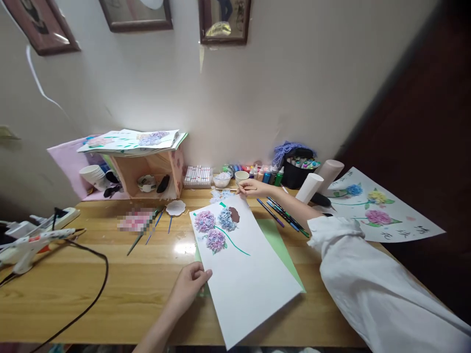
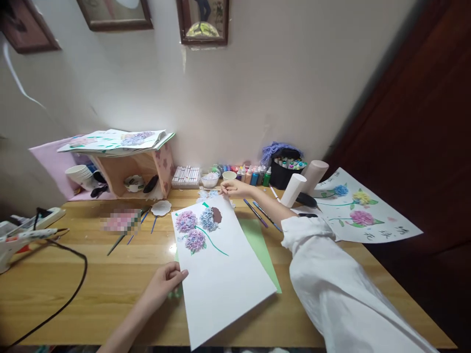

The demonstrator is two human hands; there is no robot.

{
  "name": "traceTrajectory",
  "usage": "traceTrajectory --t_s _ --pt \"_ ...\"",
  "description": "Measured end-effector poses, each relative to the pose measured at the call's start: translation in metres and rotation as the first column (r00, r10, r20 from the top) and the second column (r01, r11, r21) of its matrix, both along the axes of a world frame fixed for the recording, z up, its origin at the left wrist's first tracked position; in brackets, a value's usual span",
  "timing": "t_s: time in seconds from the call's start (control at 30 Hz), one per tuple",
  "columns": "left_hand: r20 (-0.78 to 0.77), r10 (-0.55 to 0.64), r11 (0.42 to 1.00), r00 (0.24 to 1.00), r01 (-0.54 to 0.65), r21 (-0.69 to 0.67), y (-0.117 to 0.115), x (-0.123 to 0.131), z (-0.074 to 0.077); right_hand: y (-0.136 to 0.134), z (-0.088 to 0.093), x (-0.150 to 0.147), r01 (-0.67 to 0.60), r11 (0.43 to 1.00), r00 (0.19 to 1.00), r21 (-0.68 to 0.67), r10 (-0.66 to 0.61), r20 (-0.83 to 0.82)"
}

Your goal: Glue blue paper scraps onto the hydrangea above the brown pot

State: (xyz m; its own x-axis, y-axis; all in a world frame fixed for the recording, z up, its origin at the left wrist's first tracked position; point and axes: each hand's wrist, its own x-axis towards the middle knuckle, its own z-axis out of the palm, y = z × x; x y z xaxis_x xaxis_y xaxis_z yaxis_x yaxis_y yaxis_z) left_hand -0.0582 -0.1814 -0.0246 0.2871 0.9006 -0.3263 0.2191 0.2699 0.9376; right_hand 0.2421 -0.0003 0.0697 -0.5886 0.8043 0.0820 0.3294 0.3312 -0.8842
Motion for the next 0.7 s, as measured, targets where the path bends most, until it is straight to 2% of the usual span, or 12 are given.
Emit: traceTrajectory --t_s 0.13,0.2,0.27,0.33,0.37,0.4,0.43,0.47,0.53,0.57,0.63,0.7 --pt "-0.065 0.058 0.998 0.996 -0.055 0.042 -0.005 -0.002 -0.011 -0.005 -0.002 -0.017 0.013 0.997 0.999 0.073 -0.010 -0.045" --pt "-0.134 0.012 0.999 0.991 -0.008 0.031 -0.004 -0.009 -0.010 -0.016 0.000 -0.019 0.022 0.994 0.998 0.106 -0.015 -0.062" --pt "-0.287 -0.068 0.998 0.956 0.068 -0.008 0.000 -0.018 0.000 -0.032 0.005 -0.020 0.042 0.983 0.998 0.176 -0.032 -0.056" --pt "-0.534 -0.101 0.993 0.839 0.121 0.002 0.012 -0.025 0.019 -0.050 0.010 -0.026 0.077 0.945 0.997 0.318 -0.083 0.005" --pt "-0.690 -0.021 0.983 0.724 0.141 0.117 0.022 -0.026 0.031 -0.059 0.013 -0.032 0.082 0.923 0.993 0.376 -0.109 0.049" --pt "-0.730 0.040 0.972 0.683 0.143 0.187 0.035 -0.025 0.043 -0.069 0.014 -0.041 0.061 0.898 0.992 0.436 -0.104 0.077" --pt "-0.740 0.083 0.960 0.667 0.146 0.239 0.051 -0.020 0.055 -0.077 0.015 -0.052 0.013 0.866 0.996 0.501 -0.055 0.069" --pt "-0.748 0.121 0.946 0.652 0.153 0.286 0.070 -0.013 0.065 -0.085 0.016 -0.067 -0.035 0.815 0.999 0.578 0.012 0.043" --pt "-0.758 0.205 0.913 0.618 0.157 0.376 0.110 0.007 0.080 -0.099 0.016 -0.104 -0.148 0.700 0.989 0.699 0.111 0.099" --pt "-0.760 0.237 0.900 0.605 0.158 0.406 0.130 0.019 0.084 -0.104 0.015 -0.124 -0.200 0.656 0.980 0.728 0.142 0.141" --pt "-0.755 0.284 0.870 0.592 0.172 0.462 0.165 0.042 0.087 -0.110 0.014 -0.161 -0.386 0.558 0.922 0.735 0.242 0.301" --pt "-0.749 0.326 0.849 0.577 0.170 0.500 0.191 0.058 0.085 -0.112 0.011 -0.188 -0.497 0.443 0.867 0.746 0.287 0.407"
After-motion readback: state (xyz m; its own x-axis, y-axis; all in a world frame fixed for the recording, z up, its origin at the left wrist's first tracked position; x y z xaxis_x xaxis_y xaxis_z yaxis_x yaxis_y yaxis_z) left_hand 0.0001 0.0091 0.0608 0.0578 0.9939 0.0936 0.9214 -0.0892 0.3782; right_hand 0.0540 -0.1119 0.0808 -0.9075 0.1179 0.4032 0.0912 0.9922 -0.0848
